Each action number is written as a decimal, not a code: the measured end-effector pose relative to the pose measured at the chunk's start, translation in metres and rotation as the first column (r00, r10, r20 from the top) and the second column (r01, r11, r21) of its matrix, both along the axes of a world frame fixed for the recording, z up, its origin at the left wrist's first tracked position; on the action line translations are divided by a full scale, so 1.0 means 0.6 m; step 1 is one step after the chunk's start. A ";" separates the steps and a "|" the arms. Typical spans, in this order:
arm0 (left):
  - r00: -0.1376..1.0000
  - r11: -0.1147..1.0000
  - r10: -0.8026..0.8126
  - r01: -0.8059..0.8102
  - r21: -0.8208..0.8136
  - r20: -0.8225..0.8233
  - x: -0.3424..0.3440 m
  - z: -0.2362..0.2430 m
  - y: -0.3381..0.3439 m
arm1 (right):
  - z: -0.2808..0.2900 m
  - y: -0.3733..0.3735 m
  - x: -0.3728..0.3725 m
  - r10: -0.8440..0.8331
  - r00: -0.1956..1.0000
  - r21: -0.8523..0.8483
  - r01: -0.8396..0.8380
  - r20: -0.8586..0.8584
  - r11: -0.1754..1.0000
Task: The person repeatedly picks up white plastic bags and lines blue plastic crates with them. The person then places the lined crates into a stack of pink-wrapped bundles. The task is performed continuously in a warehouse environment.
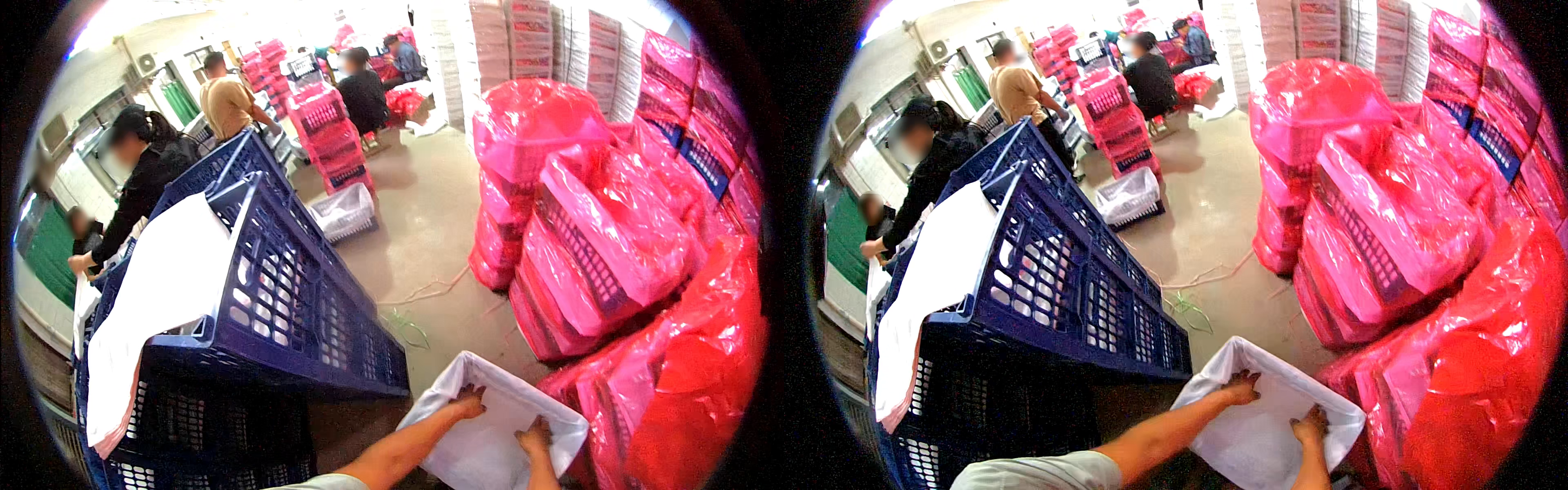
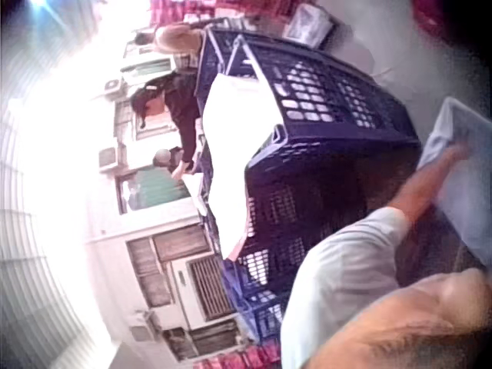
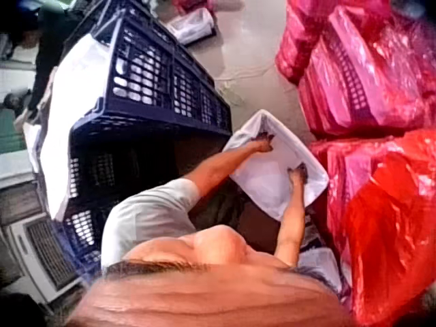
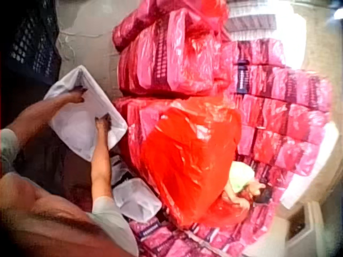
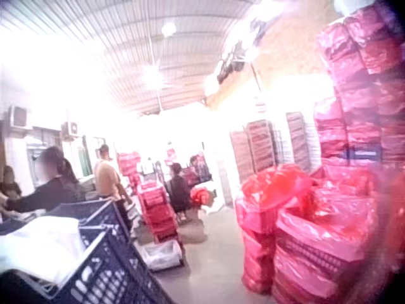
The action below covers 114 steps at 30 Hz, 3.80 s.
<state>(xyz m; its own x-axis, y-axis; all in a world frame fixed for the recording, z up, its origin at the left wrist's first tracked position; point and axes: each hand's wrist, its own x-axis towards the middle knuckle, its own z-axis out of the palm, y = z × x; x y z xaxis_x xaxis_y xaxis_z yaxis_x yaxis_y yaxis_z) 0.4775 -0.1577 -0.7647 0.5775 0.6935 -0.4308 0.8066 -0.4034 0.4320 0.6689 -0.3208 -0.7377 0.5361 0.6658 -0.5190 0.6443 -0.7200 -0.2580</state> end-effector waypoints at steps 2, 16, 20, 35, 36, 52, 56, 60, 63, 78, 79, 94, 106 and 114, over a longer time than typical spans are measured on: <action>0.998 0.999 0.033 -0.034 -0.006 -0.061 0.006 -0.004 0.033 | 0.011 0.020 0.001 0.153 0.988 0.141 -0.153 0.012 0.978; 0.984 0.937 -0.141 0.098 -0.335 -0.105 -0.088 0.190 -0.064 | 0.197 -0.103 -0.102 0.158 0.912 0.115 -0.123 -0.378 0.986; 0.897 0.901 0.136 -0.288 0.323 0.422 -0.200 0.281 -0.105 | 0.293 -0.221 -0.124 -0.352 0.895 0.693 0.069 0.276 0.717; 0.453 0.557 0.820 -0.490 -0.670 0.350 -0.312 0.368 -0.121 | 0.294 -0.345 -0.209 -0.738 0.589 0.354 0.802 -0.330 0.481; 0.364 0.525 0.845 -0.431 -0.734 0.391 -0.319 0.420 -0.157 | 0.326 -0.393 -0.242 -0.757 0.596 0.323 0.796 -0.267 0.512; 0.929 0.691 0.014 0.259 -0.676 0.370 -0.127 0.663 -0.530 | 0.723 -0.924 -0.303 -0.997 0.064 0.669 0.740 0.037 0.072; 0.900 0.734 -0.094 0.352 -0.581 0.427 -0.013 0.666 -0.687 | 0.712 -1.065 -0.169 -1.000 -0.019 0.730 0.684 0.019 0.001; 0.909 0.807 -0.057 0.285 -0.517 0.412 0.109 0.598 -0.817 | 0.657 -1.199 0.007 -0.992 0.022 0.752 0.651 0.122 0.107; 0.884 0.713 0.066 0.283 -0.642 0.463 0.198 0.598 -0.893 | 0.633 -1.270 0.131 -0.995 0.047 0.716 0.692 0.083 0.093; 0.924 0.643 0.021 0.280 -0.713 0.381 0.287 0.498 -1.026 | 0.496 -1.418 0.265 -0.998 0.027 0.725 0.686 0.051 0.056; 0.943 0.610 0.127 0.170 -0.774 0.307 0.292 0.548 -1.045 | 0.494 -1.422 0.262 -0.999 0.005 0.717 0.696 0.042 0.033; 0.961 0.926 -0.238 0.268 -0.266 0.140 0.285 0.613 -1.032 | 0.428 -1.401 0.253 -0.894 0.127 0.726 0.638 -0.429 -0.258; 0.921 0.911 -0.211 0.307 -0.277 0.326 0.267 0.599 -1.093 | 0.422 -1.493 0.303 -0.908 0.062 0.662 0.705 -0.415 -0.255; 0.911 0.916 -0.219 0.315 -0.248 0.351 0.253 0.594 -1.084 | 0.437 -1.500 0.271 -0.966 0.082 0.578 0.812 -0.246 -0.078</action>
<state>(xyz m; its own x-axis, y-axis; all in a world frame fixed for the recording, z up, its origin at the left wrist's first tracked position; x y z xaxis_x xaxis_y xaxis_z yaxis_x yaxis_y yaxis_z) 0.6292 -0.8079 -0.4085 0.8597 0.3642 -0.3580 0.4917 -0.4008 0.7731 0.8313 -1.2207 -0.4753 0.8843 -0.4418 -0.1510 -0.3832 -0.5023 -0.7751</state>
